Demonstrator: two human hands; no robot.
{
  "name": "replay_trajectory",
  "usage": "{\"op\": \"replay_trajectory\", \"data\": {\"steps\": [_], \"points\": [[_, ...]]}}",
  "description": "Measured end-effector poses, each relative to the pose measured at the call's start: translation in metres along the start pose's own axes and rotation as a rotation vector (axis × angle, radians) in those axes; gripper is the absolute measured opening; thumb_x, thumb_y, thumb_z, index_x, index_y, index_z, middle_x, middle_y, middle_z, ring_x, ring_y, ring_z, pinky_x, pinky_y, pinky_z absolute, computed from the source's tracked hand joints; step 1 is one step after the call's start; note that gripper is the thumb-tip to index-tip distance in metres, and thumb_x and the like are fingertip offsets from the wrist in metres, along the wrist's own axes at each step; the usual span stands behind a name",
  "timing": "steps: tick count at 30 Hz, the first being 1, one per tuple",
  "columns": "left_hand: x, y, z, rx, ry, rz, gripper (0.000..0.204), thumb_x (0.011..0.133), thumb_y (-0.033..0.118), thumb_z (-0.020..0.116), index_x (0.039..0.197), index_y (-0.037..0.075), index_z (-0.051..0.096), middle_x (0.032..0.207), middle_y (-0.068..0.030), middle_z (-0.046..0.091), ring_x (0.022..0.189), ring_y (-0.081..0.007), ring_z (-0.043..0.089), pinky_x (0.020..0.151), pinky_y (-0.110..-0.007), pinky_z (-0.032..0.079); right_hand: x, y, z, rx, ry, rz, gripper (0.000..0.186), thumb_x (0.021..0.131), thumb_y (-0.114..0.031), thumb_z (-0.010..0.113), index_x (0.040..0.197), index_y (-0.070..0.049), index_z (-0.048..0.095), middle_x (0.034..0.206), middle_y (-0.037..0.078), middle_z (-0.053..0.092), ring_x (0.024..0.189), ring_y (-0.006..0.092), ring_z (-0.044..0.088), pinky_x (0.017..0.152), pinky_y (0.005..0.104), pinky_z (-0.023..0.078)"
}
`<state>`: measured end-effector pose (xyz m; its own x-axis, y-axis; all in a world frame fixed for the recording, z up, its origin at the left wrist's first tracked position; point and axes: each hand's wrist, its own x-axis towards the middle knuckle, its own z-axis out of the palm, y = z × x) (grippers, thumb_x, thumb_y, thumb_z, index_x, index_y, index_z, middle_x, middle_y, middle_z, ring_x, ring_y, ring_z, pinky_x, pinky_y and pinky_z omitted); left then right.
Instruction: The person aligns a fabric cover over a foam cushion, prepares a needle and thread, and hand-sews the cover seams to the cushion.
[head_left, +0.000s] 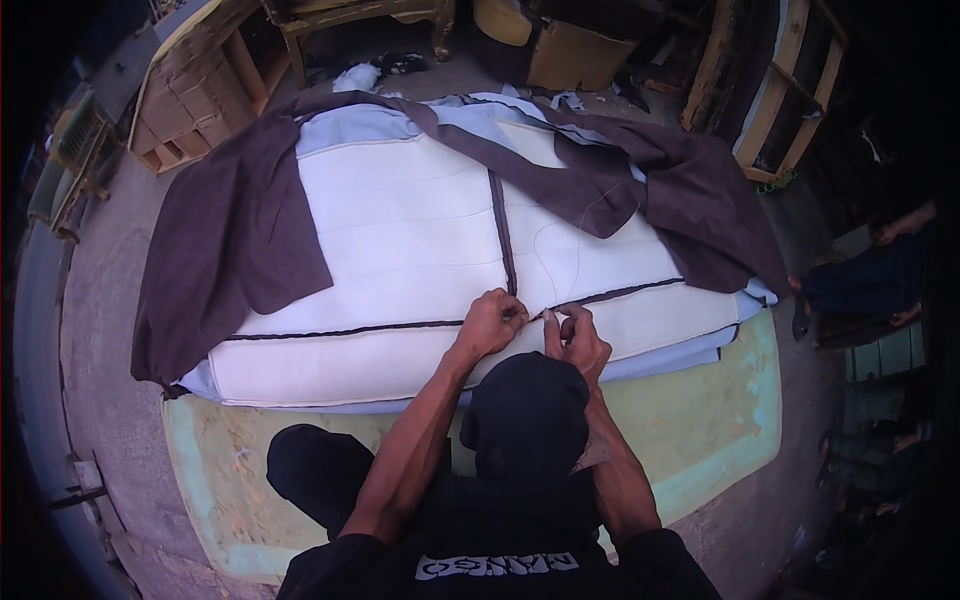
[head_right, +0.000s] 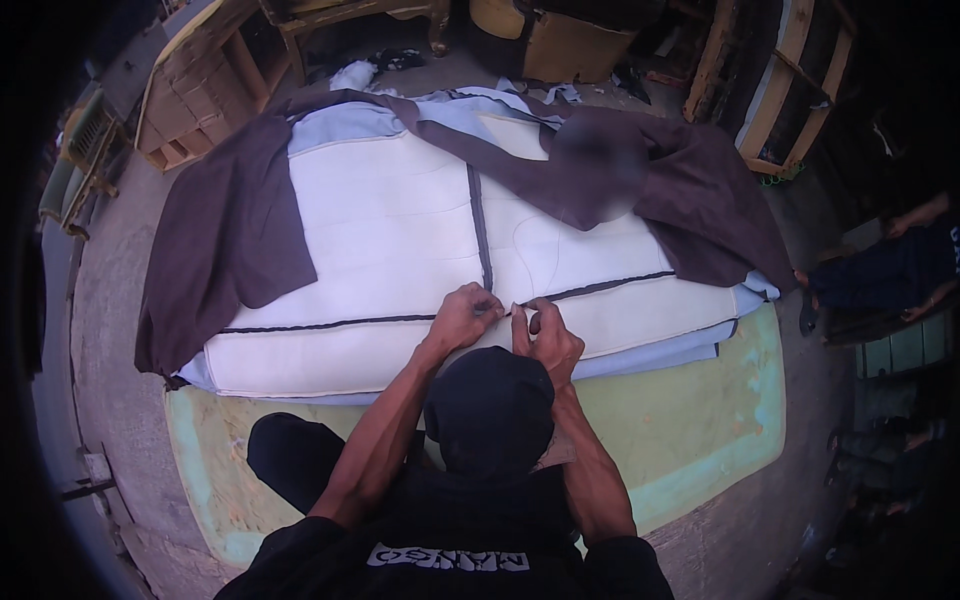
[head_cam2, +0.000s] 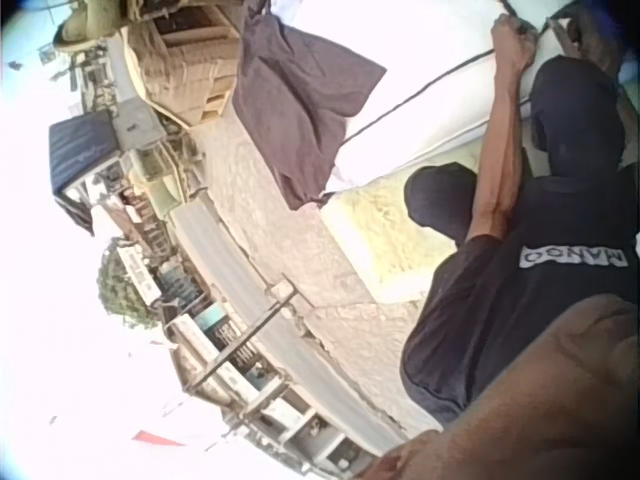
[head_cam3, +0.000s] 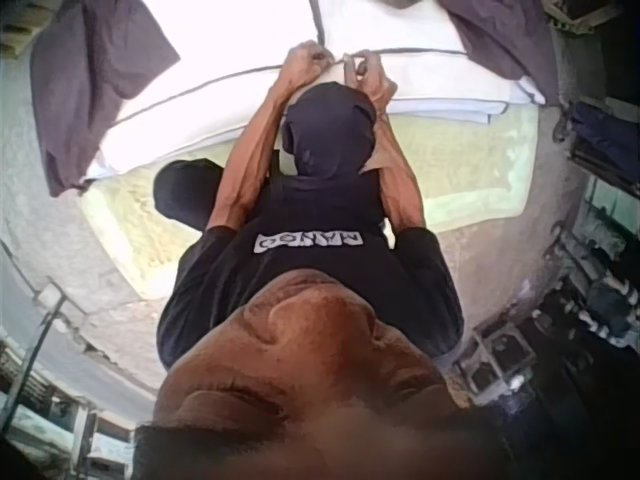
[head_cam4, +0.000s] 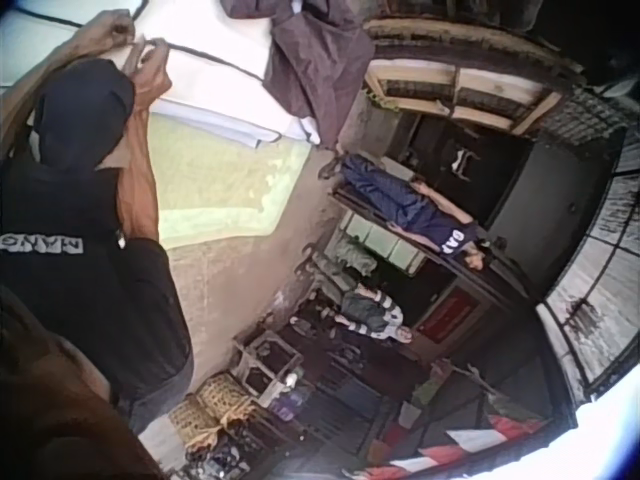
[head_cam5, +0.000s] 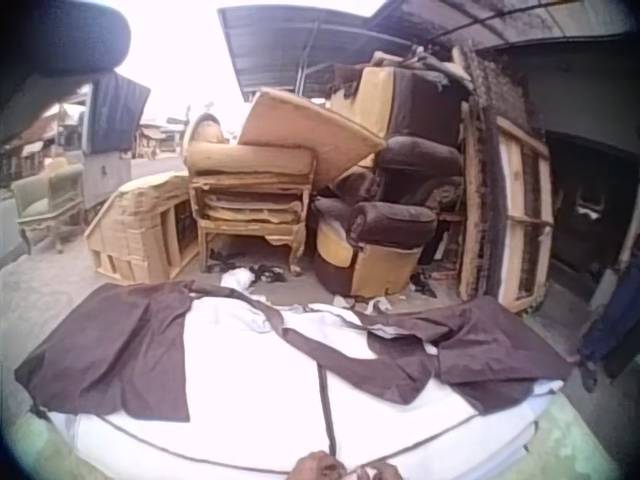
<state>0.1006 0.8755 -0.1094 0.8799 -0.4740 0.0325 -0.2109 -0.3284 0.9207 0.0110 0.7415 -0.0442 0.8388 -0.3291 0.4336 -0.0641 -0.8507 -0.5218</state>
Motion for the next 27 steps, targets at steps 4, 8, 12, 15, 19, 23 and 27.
{"op": "replay_trajectory", "data": {"steps": [4,8,12,15,19,23,27], "points": [[0.002,-0.003,0.001,0.008,-0.004,0.009,0.016,0.084,0.014,0.072,0.094,0.002,0.074,0.091,-0.0152,0.066,0.091,-0.0299,0.066,0.084,-0.039,0.052,-0.002,0.006,0.003,0.244,-0.165,-0.158,0.015,0.087,-0.012,0.07,0.102,-0.009,0.071,0.079,0.011,0.071,0.058,0.0237,0.067,0.053,0.0335,0.052],[0.002,-0.004,-0.001,-0.035,-0.029,0.006,0.016,0.084,0.015,0.073,0.093,0.001,0.074,0.093,-0.0143,0.066,0.092,-0.0283,0.066,0.085,-0.038,0.052,-0.004,0.015,0.013,-0.004,-0.325,-0.03,0.018,0.091,-0.02,0.064,0.105,-0.011,0.073,0.08,0.016,0.071,0.067,0.0336,0.07,0.064,0.0421,0.055],[0.002,-0.003,-0.003,-0.066,-0.062,-0.037,0.016,0.085,0.016,0.074,0.094,0.002,0.074,0.093,-0.0123,0.065,0.092,-0.0258,0.065,0.086,-0.036,0.051,-0.007,0.023,0.024,0.042,-0.348,0.228,0.023,0.092,-0.024,0.062,0.107,-0.012,0.074,0.075,0.018,0.07,0.071,0.0366,0.07,0.066,0.0454,0.055],[0.002,-0.002,-0.004,-0.133,-0.074,-0.092,0.016,0.085,0.016,0.074,0.094,0.003,0.075,0.094,-0.0111,0.064,0.093,-0.0242,0.064,0.087,-0.035,0.05,-0.009,0.024,0.028,0.078,-0.336,0.28,0.026,0.094,-0.026,0.06,0.111,-0.014,0.074,0.074,0.019,0.069,0.069,0.035,0.07,0.065,0.0434,0.054],[0.002,-0.003,-0.006,-0.161,-0.082,-0.101,0.016,0.085,0.016,0.074,0.095,0.004,0.075,0.096,-0.0103,0.064,0.094,-0.023,0.064,0.087,-0.034,0.05,-0.008,0.022,0.031,0.232,-0.321,0.335,0.028,0.093,-0.025,0.063,0.114,-0.01,0.074,0.062,0.012,0.066,0.053,0.0227,0.063,0.054,0.035,0.048],[0.002,-0.003,-0.009,-0.19,-0.1,-0.125,0.016,0.086,0.016,0.074,0.097,0.004,0.075,0.098,-0.0097,0.063,0.096,-0.0231,0.063,0.089,-0.035,0.049,-0.004,0.019,0.035,0.745,-0.351,0.828,0.028,0.092,-0.021,0.069,0.109,0.0,0.073,0.059,-0.005,0.052,0.048,0.0044,0.04,0.046,0.0239,0.03],[0.0,-0.004,-0.007,-0.191,-0.097,-0.094,0.017,0.086,0.015,0.075,0.098,0.005,0.075,0.097,-0.0098,0.064,0.097,-0.0236,0.064,0.089,-0.035,0.049,-0.002,0.017,0.037,0.778,-0.303,0.877,0.025,0.091,-0.018,0.069,0.105,0.002,0.073,0.061,-0.006,0.051,0.05,0.0016,0.037,0.045,0.0222,0.026]]}}
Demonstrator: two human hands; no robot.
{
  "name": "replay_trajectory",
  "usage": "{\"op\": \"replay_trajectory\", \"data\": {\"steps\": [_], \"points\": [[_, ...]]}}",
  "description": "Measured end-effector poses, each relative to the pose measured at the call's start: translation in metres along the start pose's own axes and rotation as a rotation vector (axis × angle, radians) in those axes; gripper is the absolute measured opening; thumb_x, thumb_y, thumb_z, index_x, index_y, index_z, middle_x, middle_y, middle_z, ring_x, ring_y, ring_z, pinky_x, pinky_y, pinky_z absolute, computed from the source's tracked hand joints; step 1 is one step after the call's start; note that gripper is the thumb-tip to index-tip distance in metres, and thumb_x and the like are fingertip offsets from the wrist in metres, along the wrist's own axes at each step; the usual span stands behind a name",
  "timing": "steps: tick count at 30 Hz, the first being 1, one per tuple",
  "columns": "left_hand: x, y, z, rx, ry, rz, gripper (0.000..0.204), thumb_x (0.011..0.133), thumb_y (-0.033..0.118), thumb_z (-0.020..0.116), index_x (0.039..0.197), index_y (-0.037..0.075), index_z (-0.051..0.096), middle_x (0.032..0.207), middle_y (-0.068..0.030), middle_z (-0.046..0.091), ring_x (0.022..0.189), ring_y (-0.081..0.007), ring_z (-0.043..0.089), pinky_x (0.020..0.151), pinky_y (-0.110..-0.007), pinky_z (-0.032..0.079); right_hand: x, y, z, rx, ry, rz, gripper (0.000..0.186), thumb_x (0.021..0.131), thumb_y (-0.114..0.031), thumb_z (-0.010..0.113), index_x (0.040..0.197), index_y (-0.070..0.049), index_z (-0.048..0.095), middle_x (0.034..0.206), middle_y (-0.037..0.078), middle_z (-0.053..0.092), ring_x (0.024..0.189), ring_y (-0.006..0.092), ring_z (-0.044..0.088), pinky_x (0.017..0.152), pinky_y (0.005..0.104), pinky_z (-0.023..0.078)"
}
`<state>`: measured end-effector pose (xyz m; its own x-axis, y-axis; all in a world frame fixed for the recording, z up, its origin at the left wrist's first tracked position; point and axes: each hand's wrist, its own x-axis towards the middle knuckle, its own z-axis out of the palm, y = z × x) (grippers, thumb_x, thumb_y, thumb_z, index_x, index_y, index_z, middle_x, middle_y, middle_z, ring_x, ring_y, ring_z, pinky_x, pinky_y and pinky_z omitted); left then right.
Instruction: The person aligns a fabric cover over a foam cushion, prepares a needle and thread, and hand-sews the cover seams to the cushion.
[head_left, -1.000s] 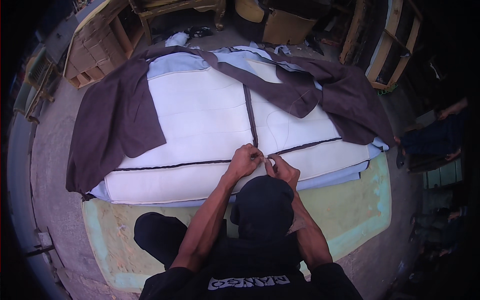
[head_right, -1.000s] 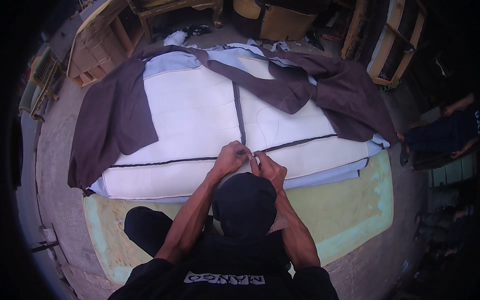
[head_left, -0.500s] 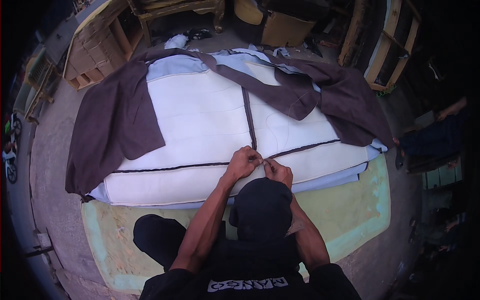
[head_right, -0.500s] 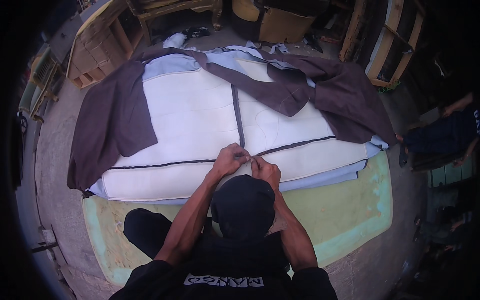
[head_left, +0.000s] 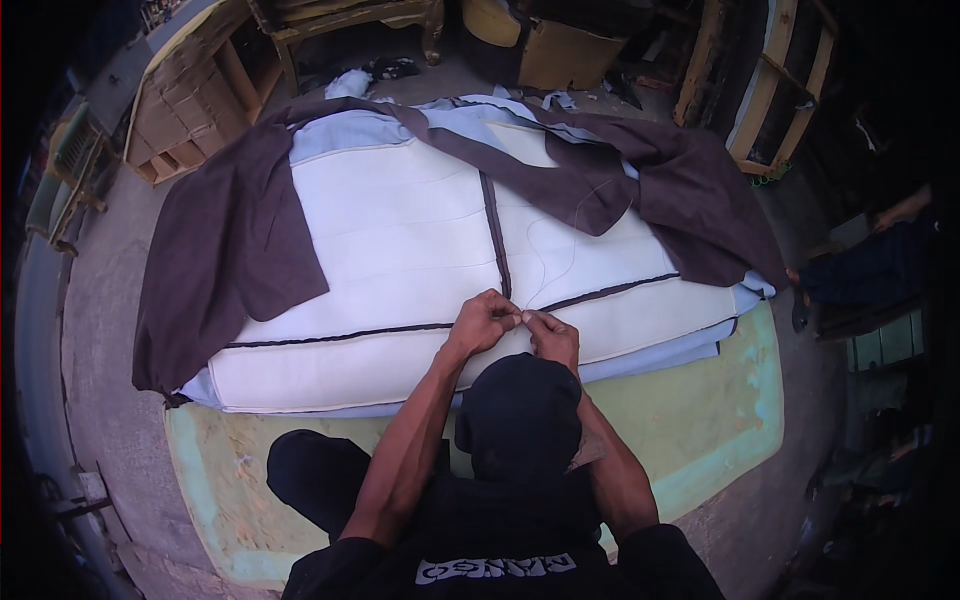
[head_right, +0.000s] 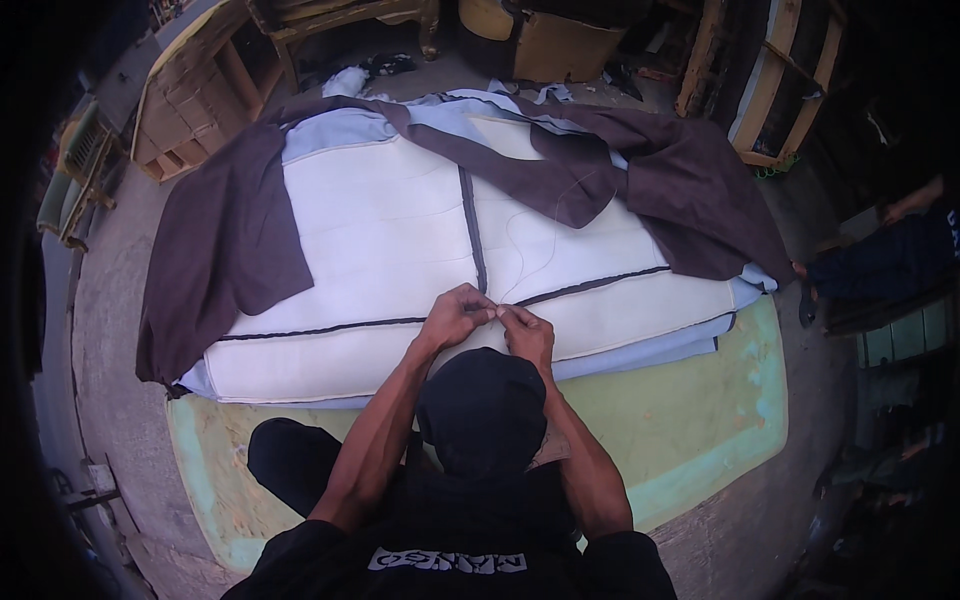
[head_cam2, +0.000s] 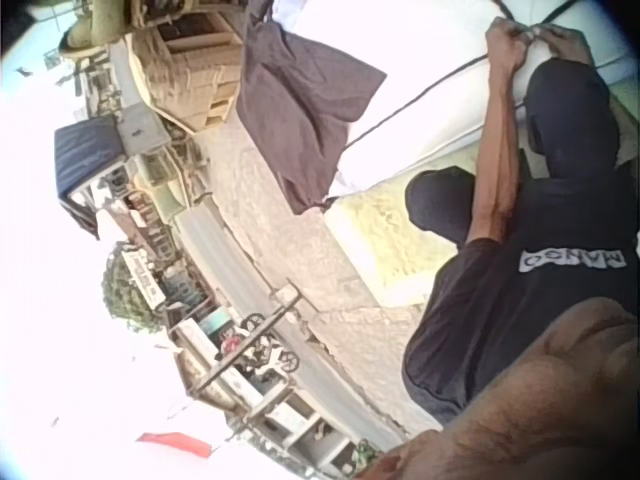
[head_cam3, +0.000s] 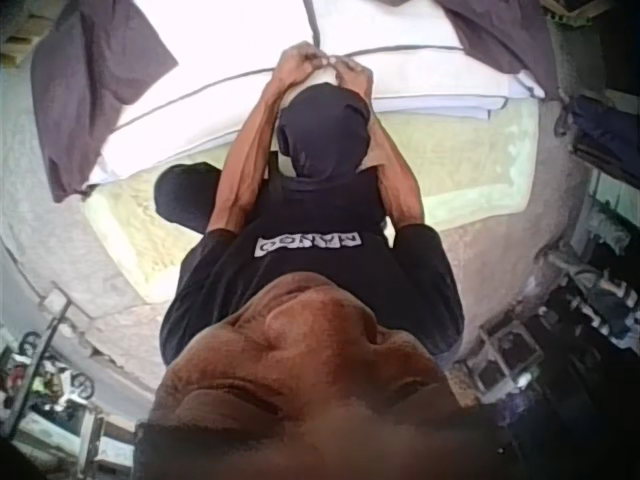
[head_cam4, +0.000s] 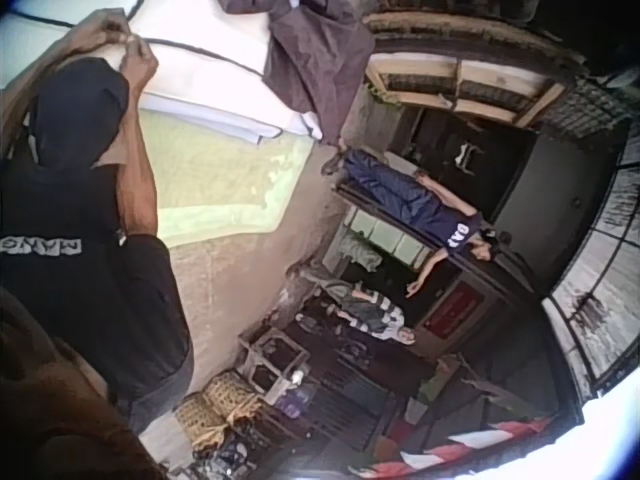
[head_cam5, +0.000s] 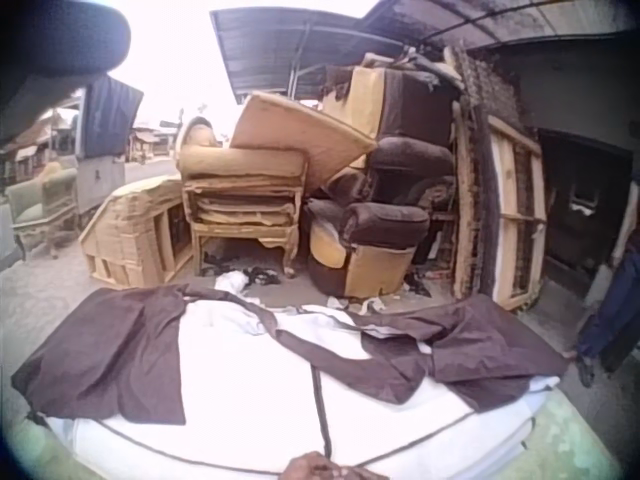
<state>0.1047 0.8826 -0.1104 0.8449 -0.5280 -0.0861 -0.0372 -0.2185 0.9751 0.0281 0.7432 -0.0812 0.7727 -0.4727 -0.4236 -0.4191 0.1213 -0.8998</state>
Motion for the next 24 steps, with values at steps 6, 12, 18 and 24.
{"op": "replay_trajectory", "data": {"steps": [6,12,18,24], "points": [[0.0011,-0.0037,0.0057,0.053,0.091,0.008,0.019,0.082,0.017,0.077,0.095,0.003,0.076,0.095,-0.0117,0.067,0.09,-0.0232,0.067,0.083,-0.034,0.053,0.004,0.0027,-0.0005,0.028,-0.02,-0.025,0.023,0.09,-0.018,0.07,0.101,0.003,0.072,0.065,-0.005,0.055,0.051,0.0017,0.039,0.046,0.0211,0.027],[0.0015,-0.0022,0.003,-0.045,0.061,-0.101,0.022,0.082,0.02,0.077,0.095,0.003,0.075,0.099,-0.0084,0.066,0.095,-0.0201,0.065,0.088,-0.033,0.05,0.005,0.0048,-0.0016,-0.027,-0.031,-0.034,0.023,0.09,-0.017,0.071,0.101,0.003,0.071,0.066,-0.006,0.056,0.052,0.0012,0.04,0.046,0.0205,0.028],[0.0011,0.0013,0.0017,-0.135,0.071,-0.158,0.02,0.081,0.018,0.079,0.092,0.002,0.075,0.097,-0.0069,0.067,0.091,-0.0184,0.065,0.086,-0.031,0.05,0.0016,0.0018,-0.0009,0.015,-0.043,-0.033,0.024,0.09,-0.019,0.071,0.102,0.002,0.071,0.066,-0.006,0.056,0.052,0.0009,0.039,0.046,0.0203,0.028],[0.0031,-0.0004,0.0009,-0.077,0.044,-0.125,0.019,0.082,0.017,0.078,0.093,0.002,0.076,0.098,-0.0071,0.066,0.091,-0.0185,0.065,0.086,-0.031,0.05,0.0029,0.0029,-0.0024,-0.003,-0.056,-0.035,0.024,0.09,-0.02,0.07,0.101,0.002,0.072,0.065,-0.006,0.055,0.052,0.0012,0.039,0.047,0.0205,0.027]]}}
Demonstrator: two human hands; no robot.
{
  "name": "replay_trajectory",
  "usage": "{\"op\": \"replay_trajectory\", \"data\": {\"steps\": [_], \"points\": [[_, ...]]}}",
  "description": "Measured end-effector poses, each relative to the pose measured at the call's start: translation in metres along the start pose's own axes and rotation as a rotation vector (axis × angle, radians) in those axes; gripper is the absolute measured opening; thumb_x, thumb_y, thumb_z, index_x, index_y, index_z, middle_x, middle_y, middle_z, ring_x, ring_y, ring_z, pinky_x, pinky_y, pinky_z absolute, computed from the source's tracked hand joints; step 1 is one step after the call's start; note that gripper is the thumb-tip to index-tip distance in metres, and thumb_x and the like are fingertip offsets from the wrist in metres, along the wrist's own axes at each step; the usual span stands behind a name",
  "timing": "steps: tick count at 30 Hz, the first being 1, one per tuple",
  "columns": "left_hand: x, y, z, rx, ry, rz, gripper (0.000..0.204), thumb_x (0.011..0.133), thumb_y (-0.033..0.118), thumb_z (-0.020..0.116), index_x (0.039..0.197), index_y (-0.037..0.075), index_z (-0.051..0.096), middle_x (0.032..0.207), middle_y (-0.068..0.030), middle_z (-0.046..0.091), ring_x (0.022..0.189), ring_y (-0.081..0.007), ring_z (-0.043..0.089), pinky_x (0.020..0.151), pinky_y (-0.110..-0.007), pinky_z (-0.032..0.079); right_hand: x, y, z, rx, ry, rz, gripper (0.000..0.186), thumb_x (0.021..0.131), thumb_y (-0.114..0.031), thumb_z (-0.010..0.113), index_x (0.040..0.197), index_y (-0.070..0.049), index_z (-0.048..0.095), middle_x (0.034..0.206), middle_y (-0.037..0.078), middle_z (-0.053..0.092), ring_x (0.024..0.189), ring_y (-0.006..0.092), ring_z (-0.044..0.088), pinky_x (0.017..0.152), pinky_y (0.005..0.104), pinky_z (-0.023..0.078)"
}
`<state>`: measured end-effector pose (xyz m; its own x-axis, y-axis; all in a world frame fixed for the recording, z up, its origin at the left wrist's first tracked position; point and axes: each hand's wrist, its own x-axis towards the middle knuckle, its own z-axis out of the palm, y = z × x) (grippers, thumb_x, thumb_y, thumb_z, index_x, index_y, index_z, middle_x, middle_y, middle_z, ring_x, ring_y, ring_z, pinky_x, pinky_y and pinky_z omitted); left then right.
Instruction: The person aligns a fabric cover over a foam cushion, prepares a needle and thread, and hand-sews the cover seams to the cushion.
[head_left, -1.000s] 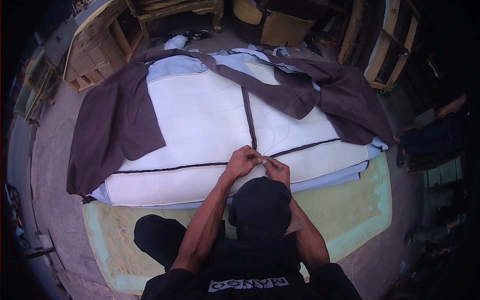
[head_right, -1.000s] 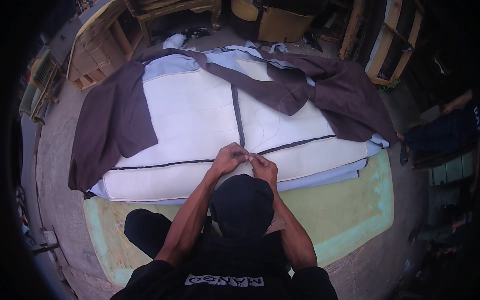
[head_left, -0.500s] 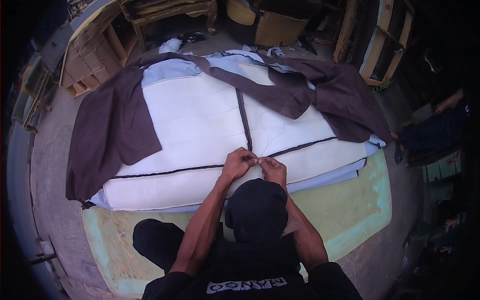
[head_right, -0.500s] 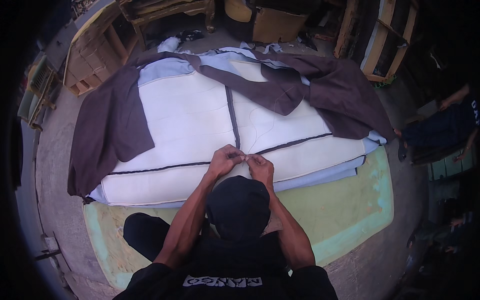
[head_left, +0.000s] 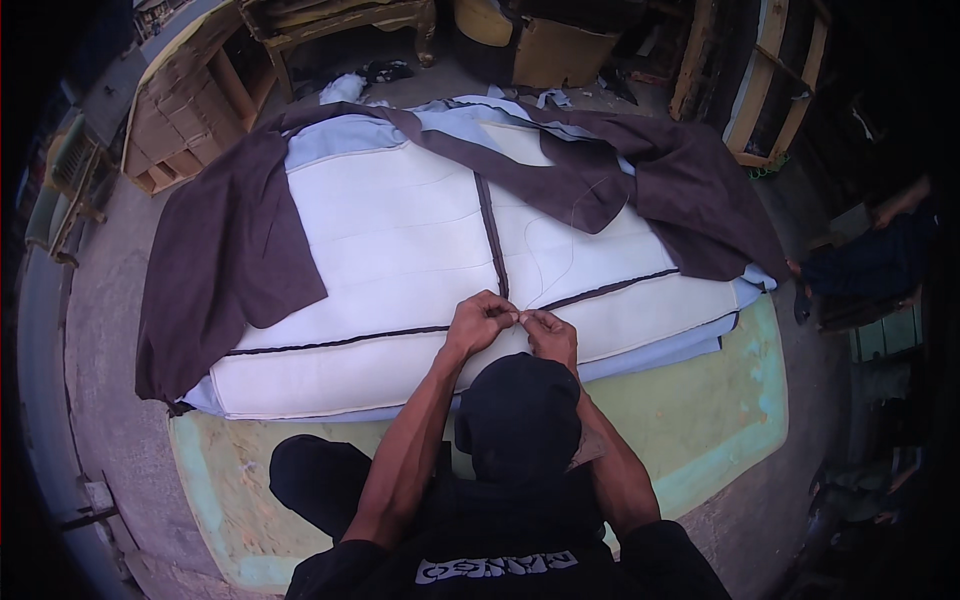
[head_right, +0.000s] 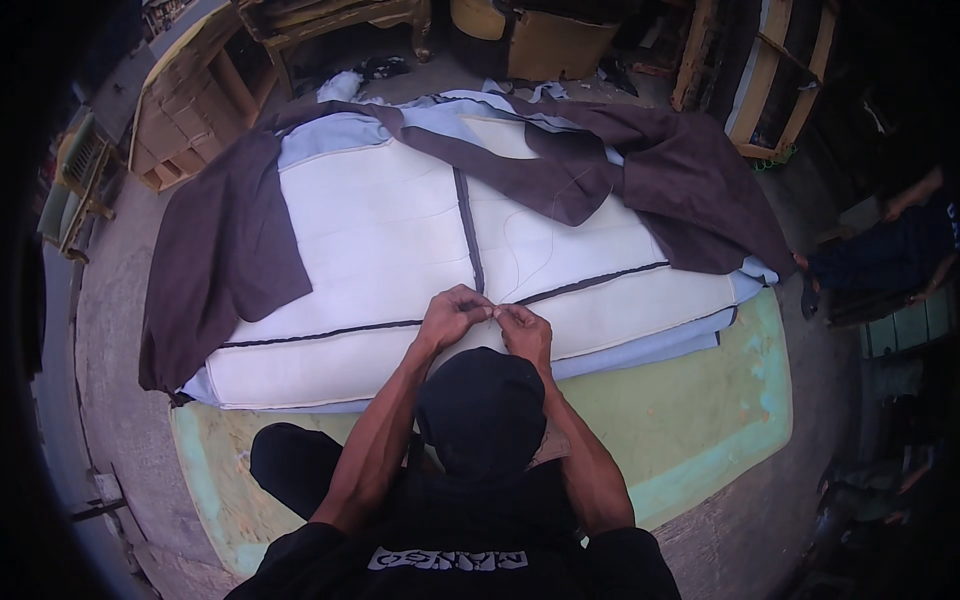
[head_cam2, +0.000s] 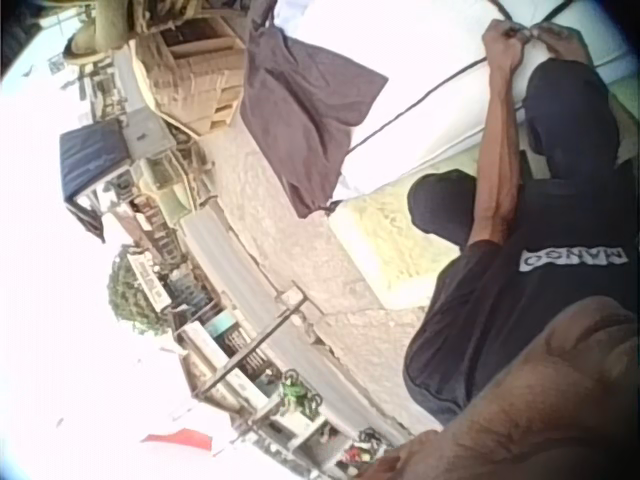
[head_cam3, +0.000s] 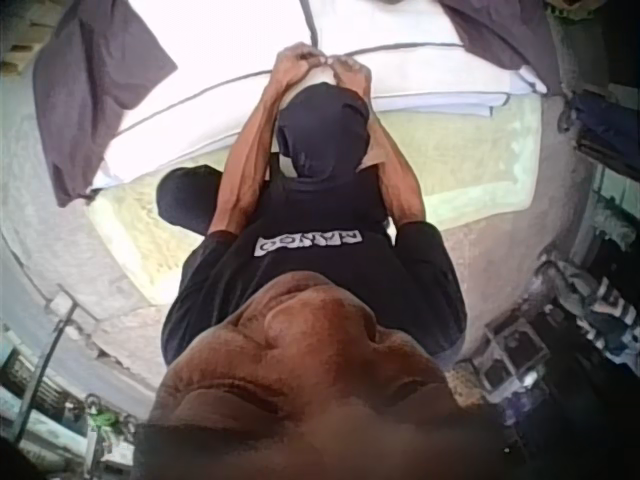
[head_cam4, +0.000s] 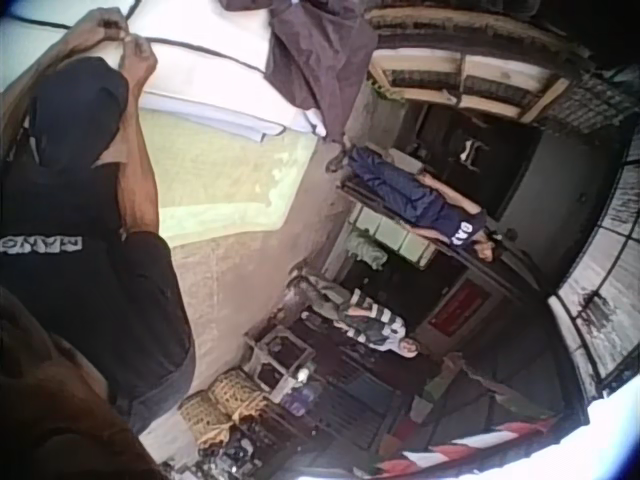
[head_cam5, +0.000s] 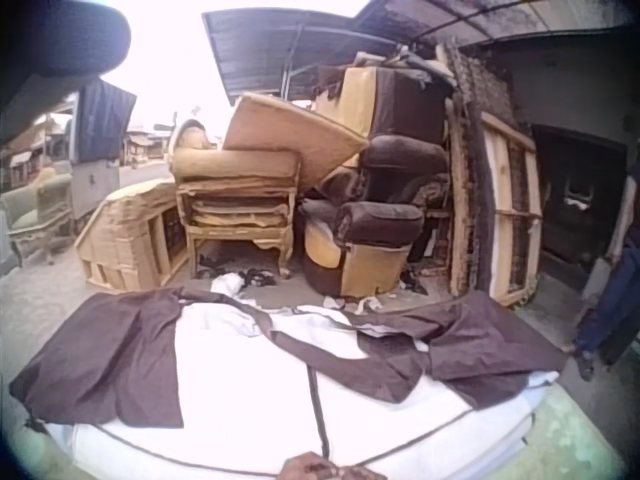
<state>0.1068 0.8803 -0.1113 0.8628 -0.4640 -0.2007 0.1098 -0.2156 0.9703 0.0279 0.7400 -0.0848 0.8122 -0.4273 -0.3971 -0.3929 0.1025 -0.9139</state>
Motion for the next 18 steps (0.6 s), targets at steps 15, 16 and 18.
{"op": "replay_trajectory", "data": {"steps": [15,16,18], "points": [[0.0009,-0.0052,0.0031,0.059,0.054,0.089,0.016,0.083,0.015,0.074,0.092,0.002,0.075,0.094,-0.0103,0.068,0.085,-0.0201,0.066,0.081,-0.033,0.052,-0.0002,0.0009,-0.0027,0.003,-0.037,-0.002,0.026,0.09,-0.02,0.07,0.105,0.001,0.071,0.063,-0.006,0.054,0.052,0.002,0.04,0.047,0.0208,0.029],[0.0008,-0.0048,0.0027,0.071,0.065,0.096,0.016,0.083,0.015,0.074,0.092,0.002,0.075,0.094,-0.0103,0.068,0.085,-0.0201,0.066,0.081,-0.033,0.052,-0.0005,0.0002,-0.0023,0.011,-0.048,-0.026,0.026,0.09,-0.02,0.07,0.105,0.001,0.071,0.063,-0.006,0.054,0.052,0.002,0.04,0.047,0.0208,0.029],[0.0005,-0.0041,0.0017,0.097,0.014,0.092,0.021,0.085,0.022,0.075,0.096,0.003,0.075,0.099,-0.0098,0.067,0.093,-0.0217,0.065,0.085,-0.034,0.05,-0.0005,-0.0005,-0.0014,0.031,-0.028,-0.006,0.027,0.09,-0.02,0.071,0.107,0.001,0.071,0.062,-0.006,0.052,0.051,0.0016,0.039,0.046,0.0207,0.028]]}}
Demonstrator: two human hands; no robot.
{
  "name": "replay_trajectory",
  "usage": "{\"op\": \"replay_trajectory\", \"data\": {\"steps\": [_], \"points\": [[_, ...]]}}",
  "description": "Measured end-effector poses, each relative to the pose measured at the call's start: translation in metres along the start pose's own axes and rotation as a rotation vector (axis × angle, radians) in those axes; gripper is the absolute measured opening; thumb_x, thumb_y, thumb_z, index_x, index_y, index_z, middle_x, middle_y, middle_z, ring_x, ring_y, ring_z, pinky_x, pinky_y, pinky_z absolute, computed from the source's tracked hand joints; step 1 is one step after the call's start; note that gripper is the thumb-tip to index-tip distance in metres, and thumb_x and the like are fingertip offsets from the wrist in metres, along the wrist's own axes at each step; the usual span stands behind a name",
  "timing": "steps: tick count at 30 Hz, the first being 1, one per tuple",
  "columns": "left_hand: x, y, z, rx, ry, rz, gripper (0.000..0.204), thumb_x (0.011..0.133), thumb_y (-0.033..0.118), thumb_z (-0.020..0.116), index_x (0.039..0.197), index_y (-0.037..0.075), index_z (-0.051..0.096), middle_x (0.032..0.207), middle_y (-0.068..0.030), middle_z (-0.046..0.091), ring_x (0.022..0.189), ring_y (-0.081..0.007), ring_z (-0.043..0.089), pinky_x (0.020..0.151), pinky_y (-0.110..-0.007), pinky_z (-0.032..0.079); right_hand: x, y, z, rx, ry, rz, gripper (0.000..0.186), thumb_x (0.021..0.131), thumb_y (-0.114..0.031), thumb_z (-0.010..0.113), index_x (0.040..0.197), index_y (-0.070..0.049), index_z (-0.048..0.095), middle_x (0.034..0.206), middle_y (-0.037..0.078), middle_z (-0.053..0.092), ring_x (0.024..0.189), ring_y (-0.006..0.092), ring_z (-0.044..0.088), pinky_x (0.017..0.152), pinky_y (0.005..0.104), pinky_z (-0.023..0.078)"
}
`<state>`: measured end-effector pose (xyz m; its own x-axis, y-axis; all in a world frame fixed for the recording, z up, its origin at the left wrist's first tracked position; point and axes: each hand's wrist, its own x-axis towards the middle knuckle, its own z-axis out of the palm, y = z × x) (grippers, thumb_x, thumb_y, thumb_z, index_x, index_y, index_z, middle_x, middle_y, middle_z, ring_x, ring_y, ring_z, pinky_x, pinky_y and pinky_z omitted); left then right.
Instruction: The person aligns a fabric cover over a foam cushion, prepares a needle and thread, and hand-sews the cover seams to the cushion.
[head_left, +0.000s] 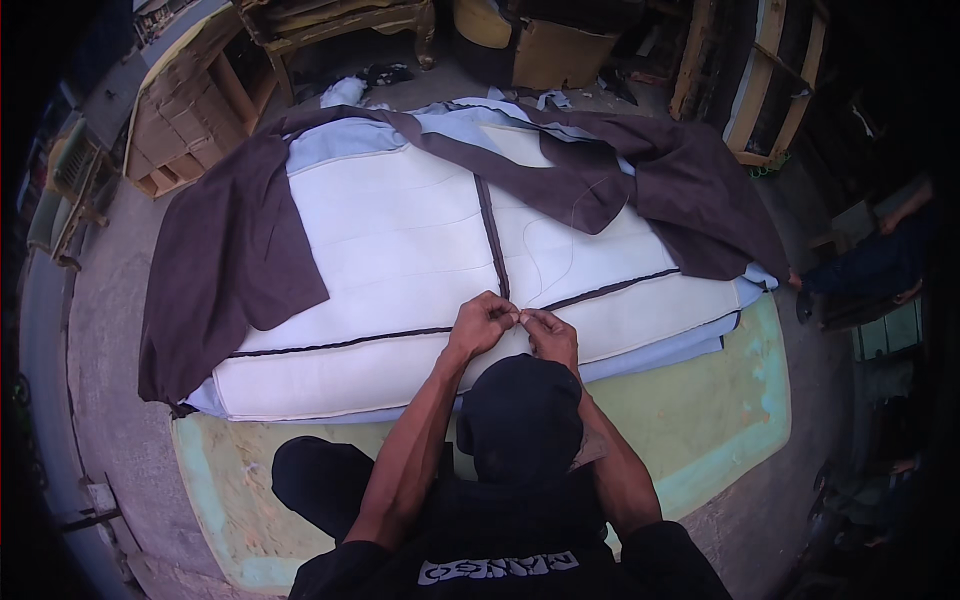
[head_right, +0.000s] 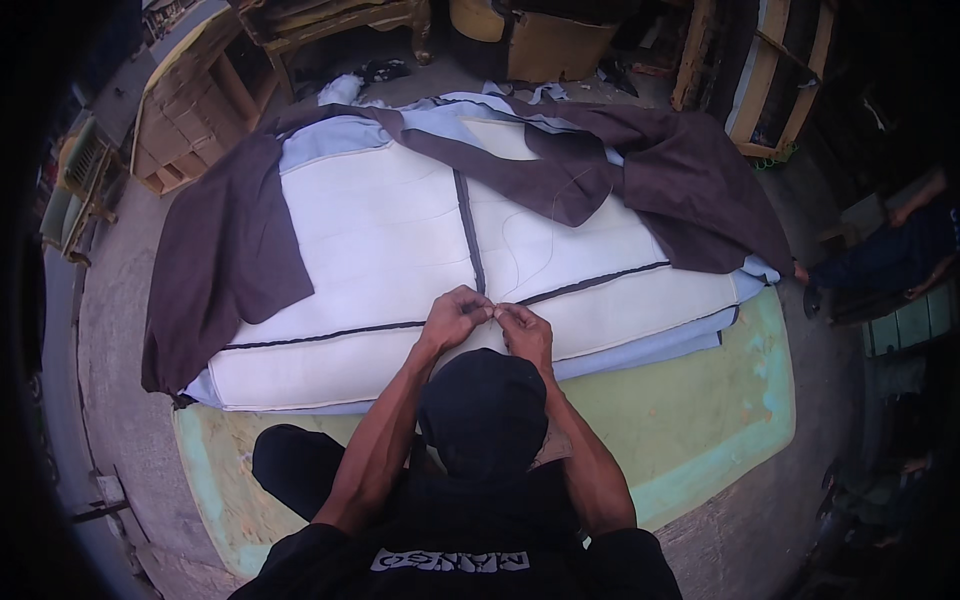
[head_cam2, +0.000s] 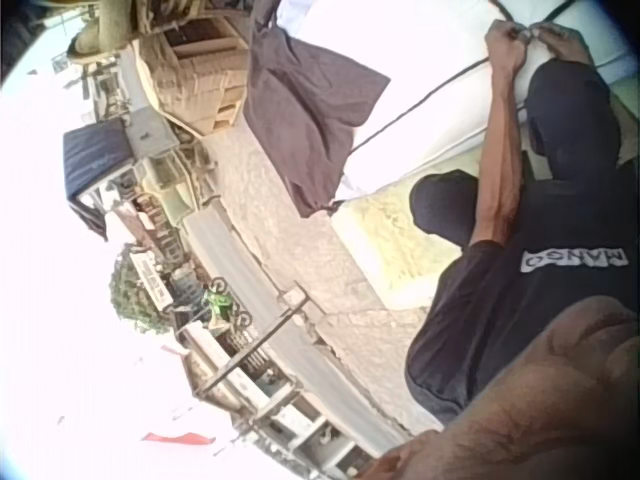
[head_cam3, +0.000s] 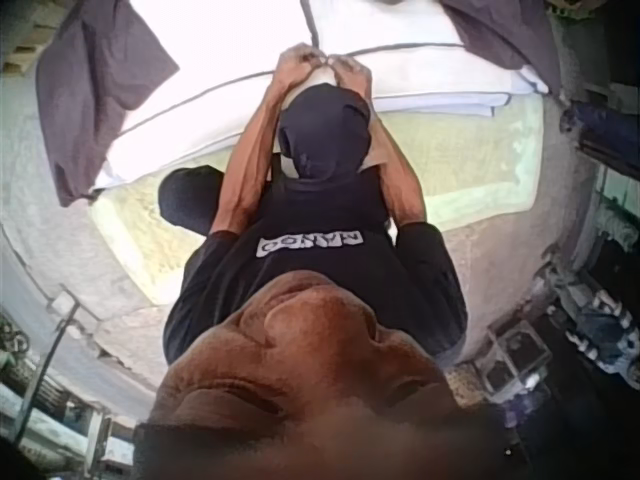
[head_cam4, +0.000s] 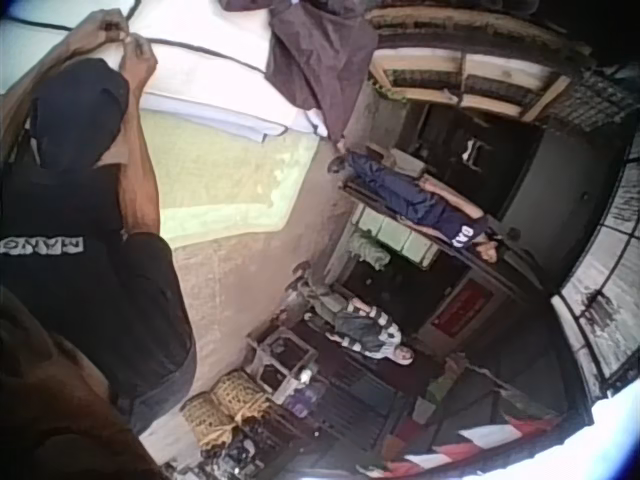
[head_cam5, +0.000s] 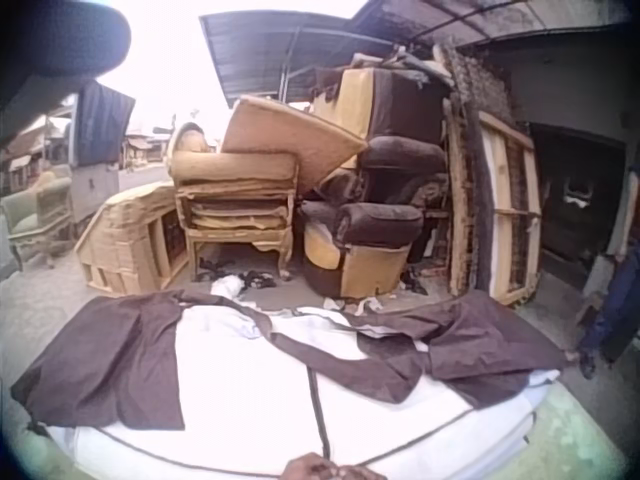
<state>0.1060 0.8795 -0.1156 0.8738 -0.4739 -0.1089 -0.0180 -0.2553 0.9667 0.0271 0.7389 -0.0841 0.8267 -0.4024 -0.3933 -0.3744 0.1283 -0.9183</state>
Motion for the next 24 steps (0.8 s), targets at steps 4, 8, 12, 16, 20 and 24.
{"op": "replay_trajectory", "data": {"steps": [4,8,12,16,20,24], "points": [[-0.0005,0.0002,-0.001,0.017,0.006,0.017,0.023,0.085,0.023,0.074,0.096,0.003,0.075,0.098,-0.0101,0.066,0.092,-0.0222,0.065,0.085,-0.034,0.05,0.0018,0.0014,0.0015,-0.005,0.007,-0.012,0.025,0.09,-0.019,0.071,0.105,0.0,0.071,0.062,-0.007,0.052,0.05,0.0013,0.038,0.046,0.0206,0.027],[0.0004,-0.0014,0.0004,0.038,0.006,0.01,0.022,0.084,0.022,0.074,0.095,0.004,0.075,0.098,-0.0102,0.066,0.092,-0.0222,0.065,0.085,-0.034,0.05,0.004,0.0036,0.0016,-0.014,0.017,0.0,0.024,0.09,-0.018,0.071,0.104,0.001,0.071,0.062,-0.007,0.052,0.05,0.0013,0.037,0.046,0.0209,0.027],[0.001,-0.003,0.0025,0.032,0.021,0.006,0.02,0.084,0.021,0.074,0.094,0.004,0.075,0.097,-0.0093,0.066,0.091,-0.0207,0.064,0.084,-0.033,0.05,0.0037,0.004,0.0011,-0.006,0.015,0.01,0.024,0.09,-0.018,0.071,0.103,0.003,0.071,0.062,-0.007,0.052,0.05,0.0014,0.037,0.045,0.0213,0.026],[0.0004,-0.0037,0.0038,-0.041,0.032,-0.019,0.019,0.084,0.02,0.075,0.093,0.003,0.075,0.097,-0.0084,0.066,0.091,-0.019,0.064,0.084,-0.032,0.05,0.0018,0.0029,0.0015,0.03,0.008,0.005,0.024,0.09,-0.017,0.07,0.103,0.003,0.071,0.062,-0.007,0.052,0.05,0.0016,0.038,0.046,0.0212,0.027],[0.0003,-0.003,0.0036,-0.077,0.033,-0.046,0.02,0.083,0.019,0.076,0.093,0.002,0.074,0.097,-0.0079,0.065,0.09,-0.0178,0.063,0.083,-0.031,0.05,0.0,0.0002,0.0026,0.0,0.011,-0.002,0.024,0.091,-0.017,0.07,0.104,0.003,0.071,0.062,-0.006,0.052,0.05,0.0017,0.038,0.046,0.0216,0.027],[0.0006,-0.0024,0.0027,-0.074,0.025,-0.045,0.02,0.083,0.019,0.076,0.093,0.001,0.074,0.097,-0.0079,0.065,0.089,-0.0175,0.063,0.083,-0.031,0.05,-0.0011,-0.002,0.003,-0.028,0.03,0.02,0.024,0.091,-0.017,0.07,0.104,0.002,0.072,0.062,-0.007,0.052,0.051,0.0017,0.038,0.046,0.0219,0.027]]}}
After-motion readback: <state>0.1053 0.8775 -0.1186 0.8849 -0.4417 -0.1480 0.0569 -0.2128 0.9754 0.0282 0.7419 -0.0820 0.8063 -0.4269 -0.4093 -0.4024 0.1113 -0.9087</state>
